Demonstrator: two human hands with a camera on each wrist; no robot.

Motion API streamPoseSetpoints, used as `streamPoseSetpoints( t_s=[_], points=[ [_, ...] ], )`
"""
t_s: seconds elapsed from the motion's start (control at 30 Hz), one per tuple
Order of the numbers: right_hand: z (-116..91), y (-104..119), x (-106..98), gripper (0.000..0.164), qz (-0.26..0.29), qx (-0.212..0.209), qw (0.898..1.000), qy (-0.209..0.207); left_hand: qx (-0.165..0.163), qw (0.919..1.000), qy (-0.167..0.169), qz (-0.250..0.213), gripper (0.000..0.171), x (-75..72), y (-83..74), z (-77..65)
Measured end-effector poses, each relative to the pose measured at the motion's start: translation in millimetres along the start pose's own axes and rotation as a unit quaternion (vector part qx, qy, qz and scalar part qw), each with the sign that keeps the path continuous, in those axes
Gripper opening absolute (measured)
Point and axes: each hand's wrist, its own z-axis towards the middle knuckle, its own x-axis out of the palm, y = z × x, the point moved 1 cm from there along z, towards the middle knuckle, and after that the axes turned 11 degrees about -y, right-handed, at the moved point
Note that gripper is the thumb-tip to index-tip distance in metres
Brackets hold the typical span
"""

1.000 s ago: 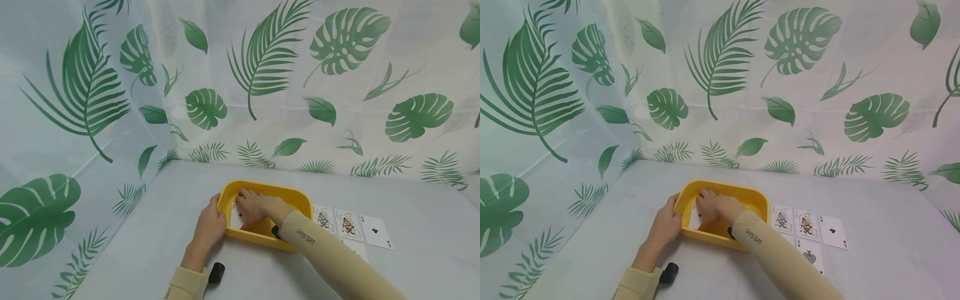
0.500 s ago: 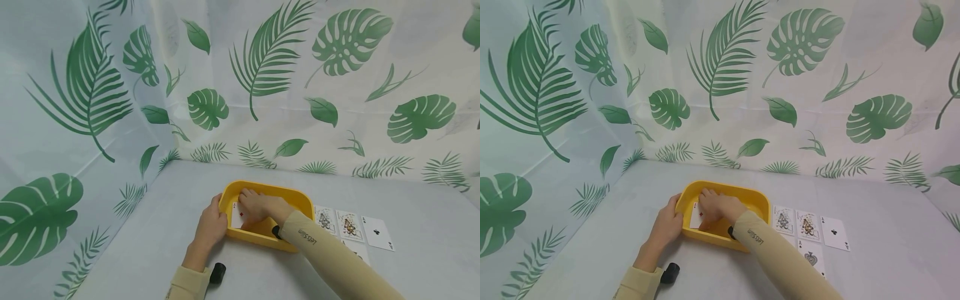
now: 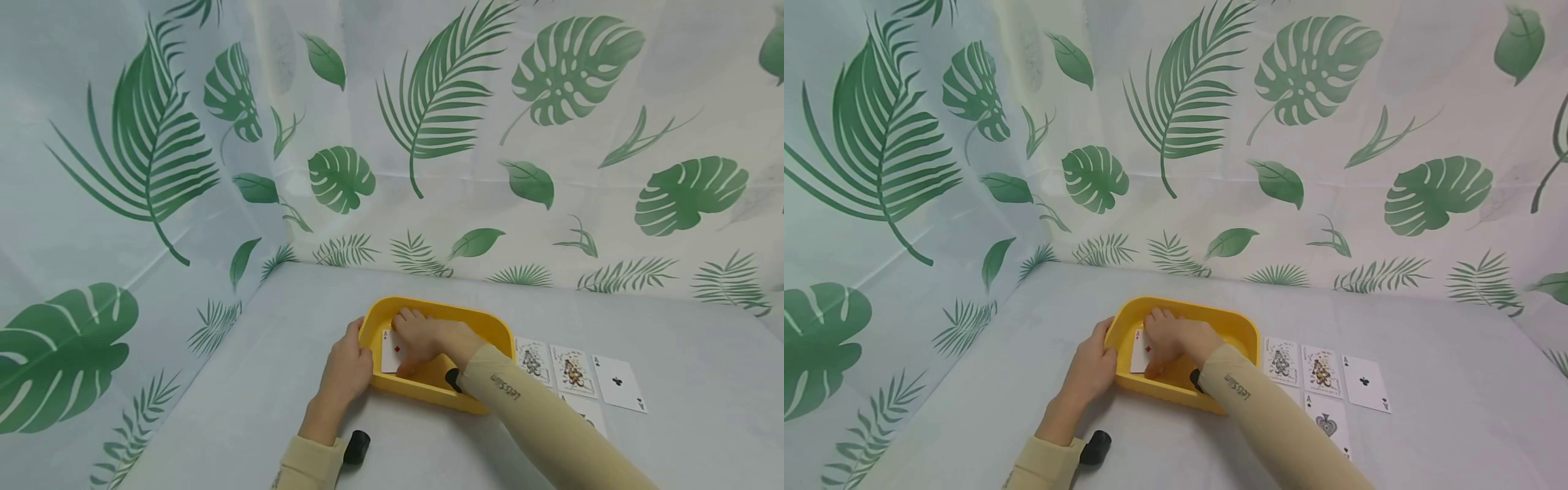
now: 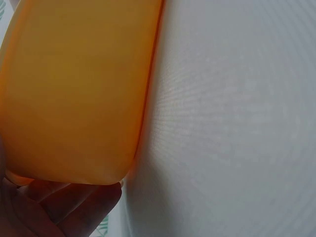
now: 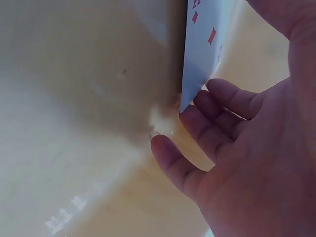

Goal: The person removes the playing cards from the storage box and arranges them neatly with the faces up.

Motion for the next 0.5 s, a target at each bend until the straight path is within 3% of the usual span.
streamPoseSetpoints(
  t_s=[0.5],
  points=[
    [-11, -2, -11, 0.081, 0.025, -0.013, 1.0, -0.011, -0.001, 1.0, 0.008, 0.002, 0.055, -0.5, -0.2, 0.7]
  ],
)
